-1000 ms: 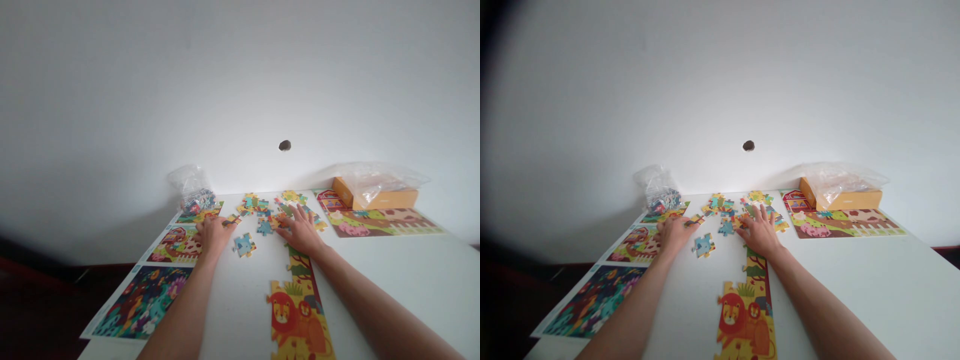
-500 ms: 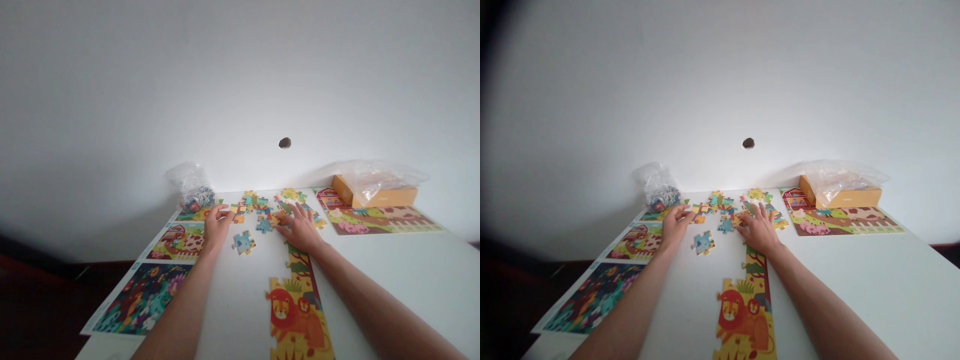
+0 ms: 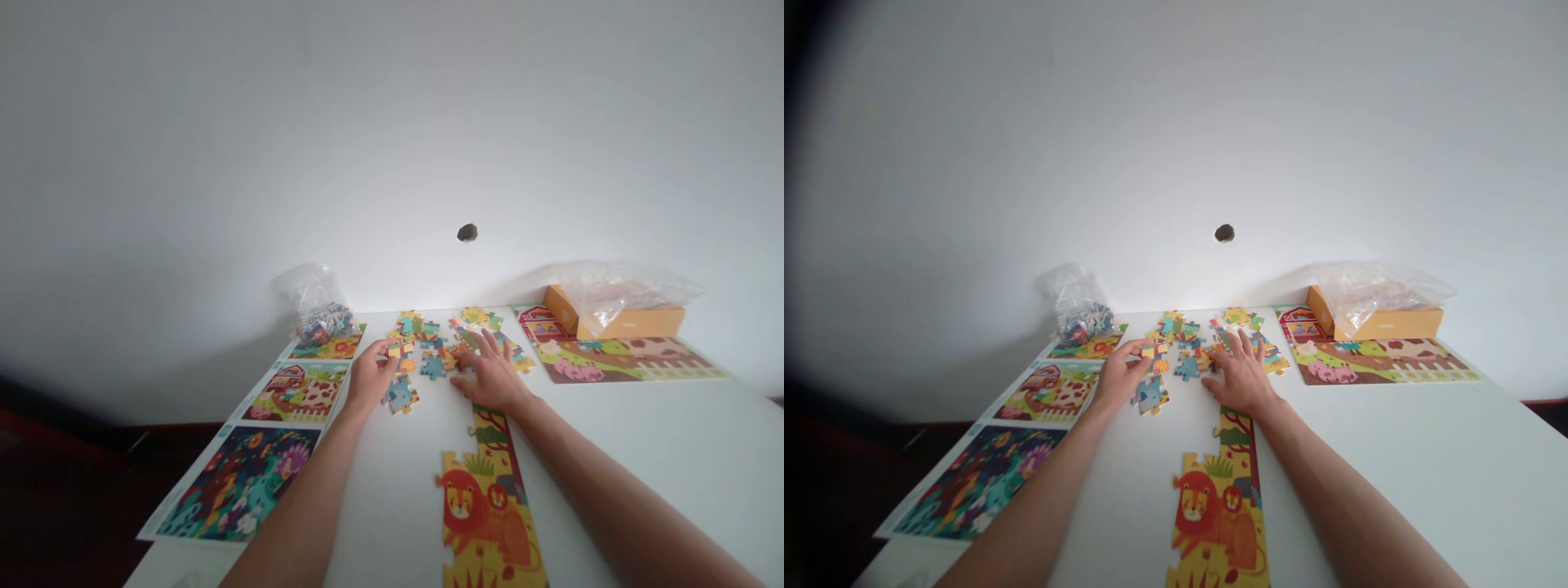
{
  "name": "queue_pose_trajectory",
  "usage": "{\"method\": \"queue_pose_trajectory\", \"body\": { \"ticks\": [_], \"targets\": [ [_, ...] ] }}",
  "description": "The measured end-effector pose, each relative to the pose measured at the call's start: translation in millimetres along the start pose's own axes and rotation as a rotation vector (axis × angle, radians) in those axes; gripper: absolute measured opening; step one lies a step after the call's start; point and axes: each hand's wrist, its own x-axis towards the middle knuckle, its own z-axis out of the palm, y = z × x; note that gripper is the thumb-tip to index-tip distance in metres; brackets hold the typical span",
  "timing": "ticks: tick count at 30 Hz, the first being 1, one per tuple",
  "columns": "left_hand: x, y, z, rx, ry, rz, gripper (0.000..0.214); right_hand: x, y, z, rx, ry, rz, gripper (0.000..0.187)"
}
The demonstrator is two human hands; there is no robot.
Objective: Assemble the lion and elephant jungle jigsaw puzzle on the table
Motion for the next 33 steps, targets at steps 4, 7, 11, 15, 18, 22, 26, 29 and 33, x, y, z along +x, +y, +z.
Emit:
{"method": "queue_pose_trajectory", "body": {
  "ticks": [4,7,11,15,18,22,26,29,33],
  "targets": [
    [-0.4,2.5,0.0,-0.035,-0.014,0.029,0.03,0.0,0.1,0.3,-0.005,-0.009,0.006,0.05],
    [-0.3,2.8,0.1,-0.052,-0.039,0.06,0.025,0.0,0.5,-0.2,-0.014,-0.012,-0.003,0.052],
    [-0.7,5.4,-1.0,-0.074,-0.056,0.082,0.023,-0.5,0.9,-5.0,-0.017,-0.028,-0.035,0.057],
    [-2.7,12.6,-3.4,-0.064,-0.061,0.094,0.022,-2.4,4.3,-12.3,0.0,-0.084,-0.093,0.081],
    [-4.6,16.9,-4.5,-0.039,-0.081,0.113,0.021,-5.3,11.2,-16.2,0.019,-0.147,-0.134,0.098],
    [-6.7,19.4,-5.3,-0.022,-0.114,0.124,0.018,-8.8,21.2,-19.5,0.042,-0.236,-0.175,0.114],
    [-7.5,20.1,-7.1,0.007,-0.129,0.149,0.017,-9.0,26.0,-20.5,0.051,-0.254,-0.157,0.116],
    [-7.4,19.5,-7.8,0.023,-0.143,0.146,0.017,-7.8,27.9,-18.8,0.036,-0.23,-0.128,0.121],
    [-8.9,20.1,-5.8,-0.028,-0.25,0.102,0.014,-6.8,30.9,-15.8,0.028,-0.22,-0.119,0.123]
  ]
}}
